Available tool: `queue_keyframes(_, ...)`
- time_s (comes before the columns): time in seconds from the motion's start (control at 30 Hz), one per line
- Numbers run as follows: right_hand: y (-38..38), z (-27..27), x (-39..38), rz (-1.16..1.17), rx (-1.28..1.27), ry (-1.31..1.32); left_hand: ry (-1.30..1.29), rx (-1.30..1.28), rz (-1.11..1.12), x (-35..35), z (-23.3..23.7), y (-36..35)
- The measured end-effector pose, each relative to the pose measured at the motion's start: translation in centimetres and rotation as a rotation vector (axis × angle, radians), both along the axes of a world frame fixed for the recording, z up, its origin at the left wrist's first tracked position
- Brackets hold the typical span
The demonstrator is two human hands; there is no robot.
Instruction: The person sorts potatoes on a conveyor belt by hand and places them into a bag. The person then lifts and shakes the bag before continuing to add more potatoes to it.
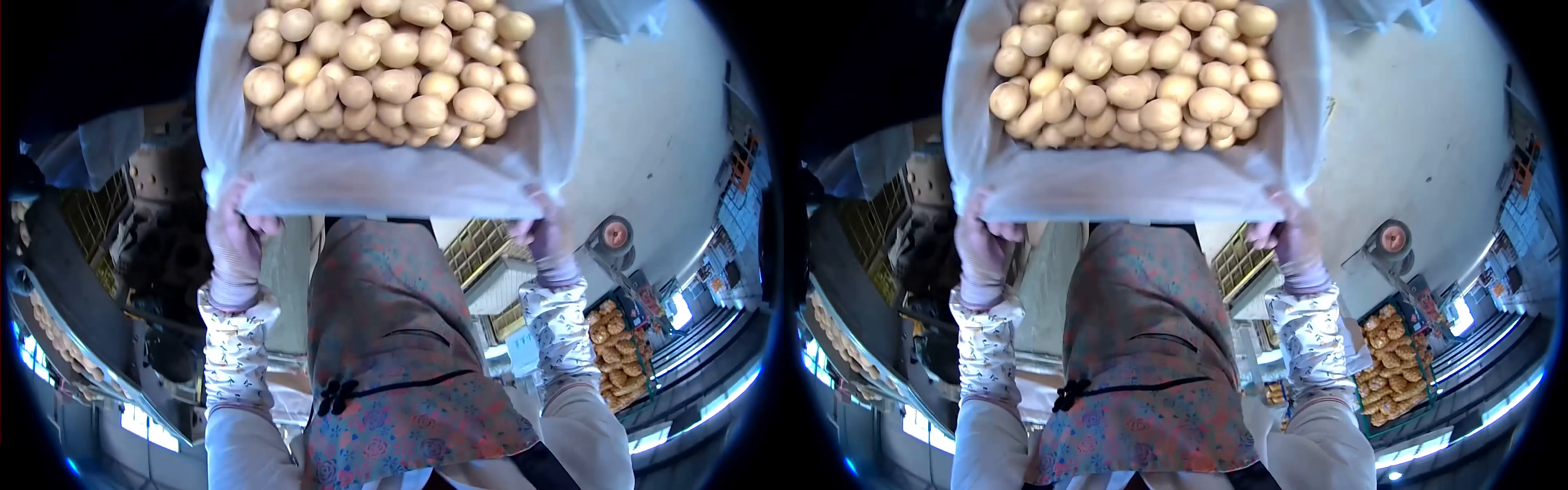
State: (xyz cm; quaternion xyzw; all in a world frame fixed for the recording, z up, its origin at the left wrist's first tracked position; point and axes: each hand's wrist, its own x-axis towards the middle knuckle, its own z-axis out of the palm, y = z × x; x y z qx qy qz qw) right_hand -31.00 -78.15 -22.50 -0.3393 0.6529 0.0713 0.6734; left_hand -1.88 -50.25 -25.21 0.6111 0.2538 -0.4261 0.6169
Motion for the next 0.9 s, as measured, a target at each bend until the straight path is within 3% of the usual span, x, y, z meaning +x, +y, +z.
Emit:
queue_keyframes(0.07, 1.2, -1.9, -2.6, 0.023, 0.105, -0.004, 0.125, 0.147, -0.205, -0.4, -0.5, 1.3)
queue_keyframes(0.13, 3.1, -3.2, -2.2, -0.084, 0.187, 0.139, 0.171, 0.315, -0.238, -1.3, -0.8, 2.1)
queue_keyframes(0.2, 4.3, -4.8, -3.9, -0.084, 0.280, 0.071, 0.355, 0.213, -0.058, -1.1, -2.6, 3.5)
queue_keyframes(0.33, 5.6, -5.4, -5.2, -0.132, 0.251, 0.100, 0.345, 0.215, -0.038, -3.3, -3.8, 5.5)
queue_keyframes(0.5, 5.8, -5.4, -4.9, -0.118, 0.251, 0.130, -0.078, 0.025, -0.483, -4.5, -5.0, 9.1)
queue_keyframes(0.7, 4.8, -5.9, -6.6, -0.002, 0.356, 0.092, 0.308, 0.268, -0.300, -3.5, -4.1, 6.6)
queue_keyframes(0.73, 3.8, -5.2, -6.0, 0.114, 0.381, 0.137, 0.260, 0.267, -0.390, -3.0, -4.2, 7.4)
queue_keyframes(0.8, 1.5, -3.9, -4.6, 0.596, 0.256, 0.410, 0.167, 0.265, -0.577, -0.9, -4.9, 10.7)
queue_keyframes(0.83, 0.1, -4.5, -6.2, 0.693, -0.029, 0.383, -0.062, 0.323, -0.764, 1.1, -5.0, 11.2)
queue_keyframes(0.87, -1.2, -5.2, -7.5, 0.782, -0.319, 0.353, -0.200, 0.301, -0.694, 2.4, -3.9, 9.5)
queue_keyframes(0.9, -2.9, -4.6, -6.1, 0.725, -0.435, 0.334, -0.370, 0.446, -0.760, 4.0, -2.0, 6.7)
